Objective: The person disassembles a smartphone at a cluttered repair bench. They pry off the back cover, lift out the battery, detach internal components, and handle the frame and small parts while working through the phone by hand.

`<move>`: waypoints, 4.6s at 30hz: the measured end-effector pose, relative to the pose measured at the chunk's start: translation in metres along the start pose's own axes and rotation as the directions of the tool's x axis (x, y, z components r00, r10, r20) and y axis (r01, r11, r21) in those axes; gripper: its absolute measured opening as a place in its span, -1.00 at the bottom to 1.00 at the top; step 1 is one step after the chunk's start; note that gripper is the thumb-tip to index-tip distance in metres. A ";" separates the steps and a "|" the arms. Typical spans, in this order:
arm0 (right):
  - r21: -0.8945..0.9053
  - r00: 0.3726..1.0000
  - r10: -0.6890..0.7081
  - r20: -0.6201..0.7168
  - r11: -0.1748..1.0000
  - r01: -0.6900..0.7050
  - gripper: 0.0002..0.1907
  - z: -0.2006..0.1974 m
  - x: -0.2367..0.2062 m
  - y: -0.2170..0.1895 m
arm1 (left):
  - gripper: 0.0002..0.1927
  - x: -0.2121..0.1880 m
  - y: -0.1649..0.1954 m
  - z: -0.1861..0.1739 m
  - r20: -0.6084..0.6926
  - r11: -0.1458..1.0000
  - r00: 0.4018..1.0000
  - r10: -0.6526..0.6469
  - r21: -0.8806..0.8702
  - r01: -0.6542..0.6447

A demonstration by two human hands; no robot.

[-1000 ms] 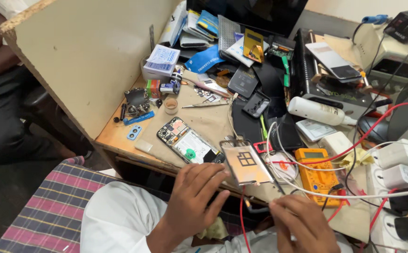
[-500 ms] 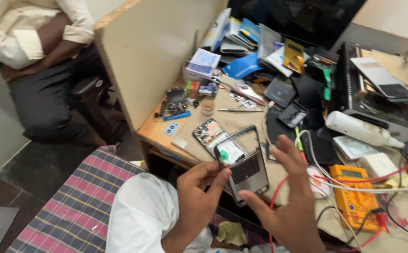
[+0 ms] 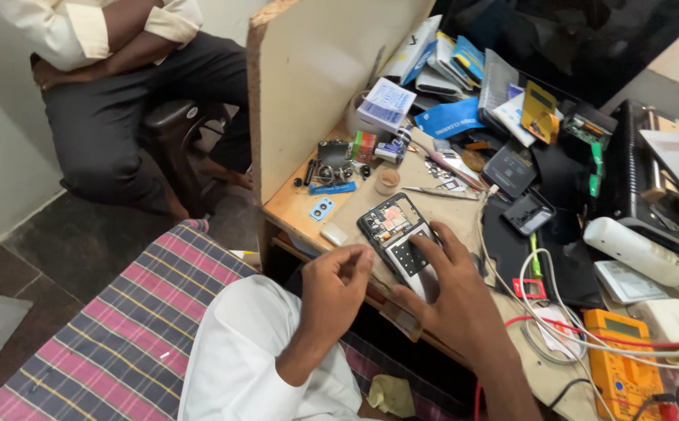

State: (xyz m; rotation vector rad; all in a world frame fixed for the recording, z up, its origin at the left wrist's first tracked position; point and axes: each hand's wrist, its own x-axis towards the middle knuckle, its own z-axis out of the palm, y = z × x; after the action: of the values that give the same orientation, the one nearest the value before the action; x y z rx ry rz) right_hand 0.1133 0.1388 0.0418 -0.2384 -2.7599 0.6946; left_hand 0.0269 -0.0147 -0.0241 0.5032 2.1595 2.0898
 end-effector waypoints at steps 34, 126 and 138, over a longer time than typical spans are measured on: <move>-0.124 0.965 0.145 -0.220 0.977 -0.175 -0.38 -0.009 0.008 0.024 | -0.53 0.046 0.007 -0.023 0.324 0.726 0.798 0.508 0.338 -0.599; -0.346 0.980 0.028 0.198 0.937 0.043 -0.42 0.005 0.039 -0.011 | -0.20 0.062 -0.005 -0.027 0.361 0.830 0.837 0.412 0.231 -0.508; -0.316 0.990 -0.042 0.136 0.945 0.084 -0.41 0.007 0.034 -0.006 | -0.20 0.062 -0.009 -0.028 0.349 0.832 0.834 0.427 0.209 -0.514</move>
State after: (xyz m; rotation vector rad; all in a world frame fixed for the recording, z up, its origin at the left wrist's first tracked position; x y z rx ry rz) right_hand 0.0784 0.1380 0.0469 -0.1755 -2.9798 0.2470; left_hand -0.0411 -0.0228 -0.0218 1.4211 2.3445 1.7190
